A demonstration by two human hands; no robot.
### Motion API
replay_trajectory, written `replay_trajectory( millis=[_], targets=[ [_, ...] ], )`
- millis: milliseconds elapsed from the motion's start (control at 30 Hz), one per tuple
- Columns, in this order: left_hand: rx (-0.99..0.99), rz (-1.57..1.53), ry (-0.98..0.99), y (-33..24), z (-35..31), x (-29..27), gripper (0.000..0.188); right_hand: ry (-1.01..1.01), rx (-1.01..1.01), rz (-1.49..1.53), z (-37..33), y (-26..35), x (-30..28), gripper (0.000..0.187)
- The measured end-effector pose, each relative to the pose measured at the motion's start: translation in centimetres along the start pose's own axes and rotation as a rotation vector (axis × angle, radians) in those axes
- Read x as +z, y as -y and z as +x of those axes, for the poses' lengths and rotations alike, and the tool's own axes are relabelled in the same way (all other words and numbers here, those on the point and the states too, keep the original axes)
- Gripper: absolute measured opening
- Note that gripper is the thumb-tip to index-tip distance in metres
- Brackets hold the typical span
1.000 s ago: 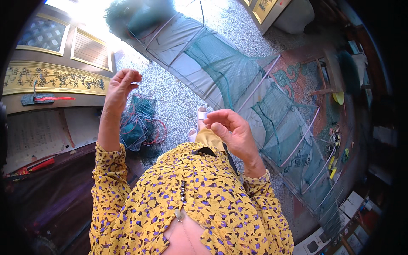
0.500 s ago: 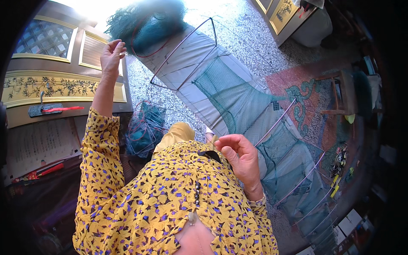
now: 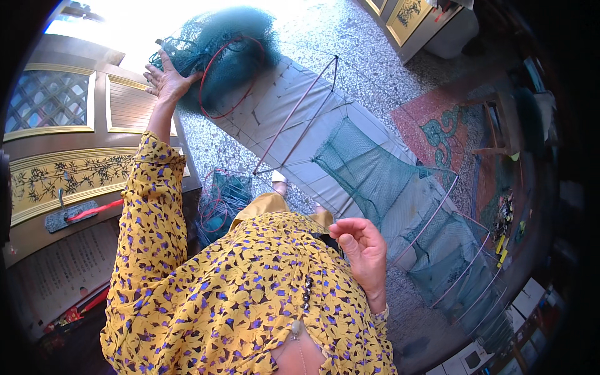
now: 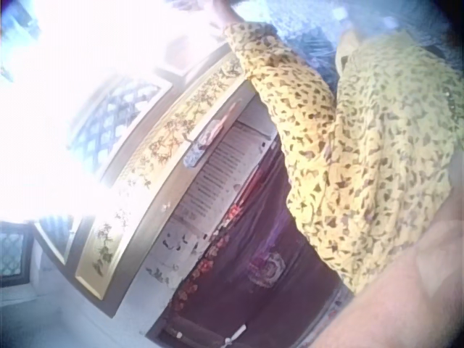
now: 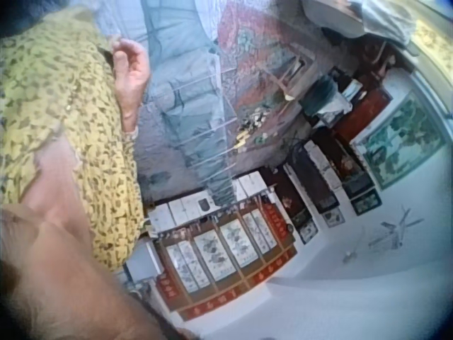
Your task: The person attaches metal rings to a green mesh net to form a collapsible trap. They secure the rings with wire and trim the wire with scissors, working through several sections of the long trap.
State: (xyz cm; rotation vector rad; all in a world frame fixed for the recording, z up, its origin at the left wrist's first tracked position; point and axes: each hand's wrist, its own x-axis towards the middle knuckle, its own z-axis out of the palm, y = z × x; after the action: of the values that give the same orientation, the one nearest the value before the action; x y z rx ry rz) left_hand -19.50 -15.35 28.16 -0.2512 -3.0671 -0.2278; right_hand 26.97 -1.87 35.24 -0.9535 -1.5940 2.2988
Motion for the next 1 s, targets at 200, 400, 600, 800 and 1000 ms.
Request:
replay_trajectory(
  millis=[200,400,600,800,1000],
  targets=[
    [0.113,-0.115,-0.106,1.2,2.5,0.3,0.106,0.065,-0.003,-0.111,4.1,2.3,4.7,0.03],
    [0.19,-0.309,0.049,2.7,5.5,-1.9,0.095,-0.039,-0.694,-1.088,15.8,4.7,10.6,0.065],
    [0.219,-0.939,0.247,4.7,7.2,-5.2,0.074,-0.111,-0.728,-1.435,21.7,-0.5,11.5,0.069],
    [0.782,-1.293,0.522,-2.0,3.4,-11.4,0.055,-0.026,-0.711,-1.37,22.5,-0.8,12.1,0.059],
    [1.133,-0.654,0.431,-7.2,-11.0,-7.2,0.059,0.093,-0.76,-1.272,23.1,-3.3,9.7,0.037]
  ],
)
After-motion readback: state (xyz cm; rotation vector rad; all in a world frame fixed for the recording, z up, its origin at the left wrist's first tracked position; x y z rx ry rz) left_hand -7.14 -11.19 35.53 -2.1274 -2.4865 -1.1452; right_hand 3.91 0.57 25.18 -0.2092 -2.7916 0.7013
